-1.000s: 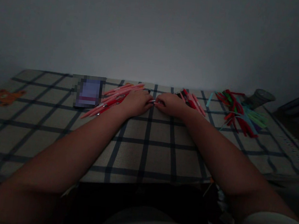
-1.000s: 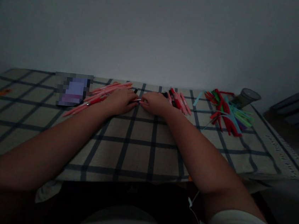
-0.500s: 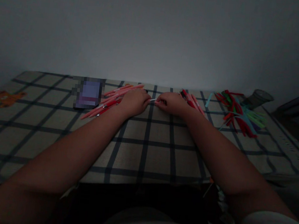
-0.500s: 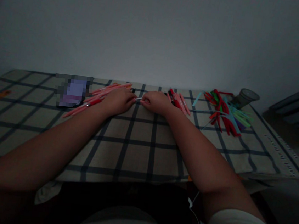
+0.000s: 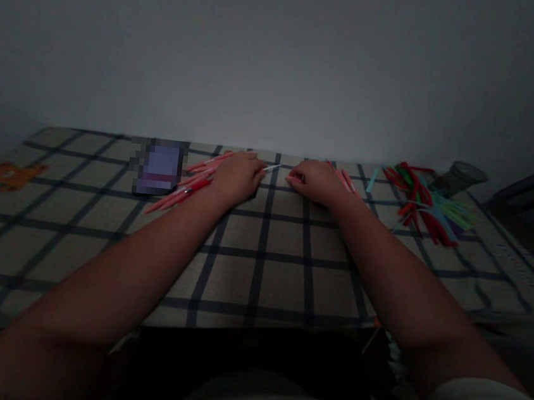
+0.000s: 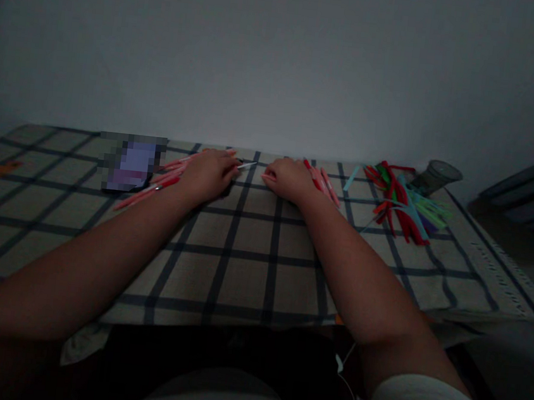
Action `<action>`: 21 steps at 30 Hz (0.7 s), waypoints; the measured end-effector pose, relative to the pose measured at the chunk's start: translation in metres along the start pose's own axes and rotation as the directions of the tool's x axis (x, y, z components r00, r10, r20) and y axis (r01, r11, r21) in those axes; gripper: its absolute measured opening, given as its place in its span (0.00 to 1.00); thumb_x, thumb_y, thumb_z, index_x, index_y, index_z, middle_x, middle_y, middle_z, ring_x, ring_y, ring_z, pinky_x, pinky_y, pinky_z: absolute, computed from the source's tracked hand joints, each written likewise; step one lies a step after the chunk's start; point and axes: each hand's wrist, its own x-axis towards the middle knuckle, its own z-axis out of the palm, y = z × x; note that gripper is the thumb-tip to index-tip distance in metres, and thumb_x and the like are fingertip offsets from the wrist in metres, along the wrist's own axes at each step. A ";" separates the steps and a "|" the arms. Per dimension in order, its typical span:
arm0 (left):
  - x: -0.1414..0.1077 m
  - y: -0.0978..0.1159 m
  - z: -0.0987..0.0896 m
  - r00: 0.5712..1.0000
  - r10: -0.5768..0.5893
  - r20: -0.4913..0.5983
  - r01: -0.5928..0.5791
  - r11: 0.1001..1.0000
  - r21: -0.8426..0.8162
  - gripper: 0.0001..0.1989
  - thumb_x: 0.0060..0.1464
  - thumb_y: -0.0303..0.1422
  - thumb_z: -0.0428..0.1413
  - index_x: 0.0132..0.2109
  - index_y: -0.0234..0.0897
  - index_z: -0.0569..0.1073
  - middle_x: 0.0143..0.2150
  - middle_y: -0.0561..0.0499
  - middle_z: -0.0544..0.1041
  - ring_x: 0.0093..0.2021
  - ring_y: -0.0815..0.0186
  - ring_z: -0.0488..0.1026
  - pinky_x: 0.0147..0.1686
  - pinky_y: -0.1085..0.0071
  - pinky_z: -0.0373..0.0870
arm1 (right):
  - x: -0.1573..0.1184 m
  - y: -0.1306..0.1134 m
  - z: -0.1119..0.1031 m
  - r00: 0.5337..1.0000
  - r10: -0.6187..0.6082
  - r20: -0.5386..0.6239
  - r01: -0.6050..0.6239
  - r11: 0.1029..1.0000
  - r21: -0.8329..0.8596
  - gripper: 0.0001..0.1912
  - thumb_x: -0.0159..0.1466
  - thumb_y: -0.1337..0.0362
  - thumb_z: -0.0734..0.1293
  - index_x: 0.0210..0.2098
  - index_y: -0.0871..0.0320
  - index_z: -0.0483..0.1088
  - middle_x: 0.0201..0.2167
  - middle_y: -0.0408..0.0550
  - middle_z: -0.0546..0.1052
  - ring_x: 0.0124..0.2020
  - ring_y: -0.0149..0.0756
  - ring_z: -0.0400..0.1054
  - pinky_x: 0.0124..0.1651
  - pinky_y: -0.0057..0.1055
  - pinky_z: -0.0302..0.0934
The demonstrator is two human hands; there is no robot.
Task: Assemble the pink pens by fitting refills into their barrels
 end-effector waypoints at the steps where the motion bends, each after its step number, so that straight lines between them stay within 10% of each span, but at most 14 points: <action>1: 0.000 0.000 0.000 1.000 -0.010 -0.004 0.010 1.000 -0.004 0.19 0.74 0.35 0.51 0.59 0.41 0.84 0.62 0.42 0.82 0.63 0.51 0.77 0.64 0.56 0.71 | 0.000 0.000 0.000 1.000 0.007 0.003 -0.007 1.000 -0.008 0.20 0.76 0.55 0.63 0.51 0.57 0.85 0.51 0.58 0.86 0.49 0.49 0.75 0.48 0.40 0.60; 21: 0.000 -0.006 0.002 0.997 -0.008 -0.075 0.012 0.999 0.049 0.17 0.73 0.36 0.54 0.59 0.47 0.85 0.56 0.45 0.85 0.57 0.51 0.77 0.53 0.58 0.72 | 0.011 0.007 0.021 0.958 -0.280 -0.061 0.282 0.959 0.022 0.13 0.72 0.65 0.68 0.44 0.55 0.87 0.45 0.54 0.85 0.50 0.48 0.71 0.54 0.42 0.58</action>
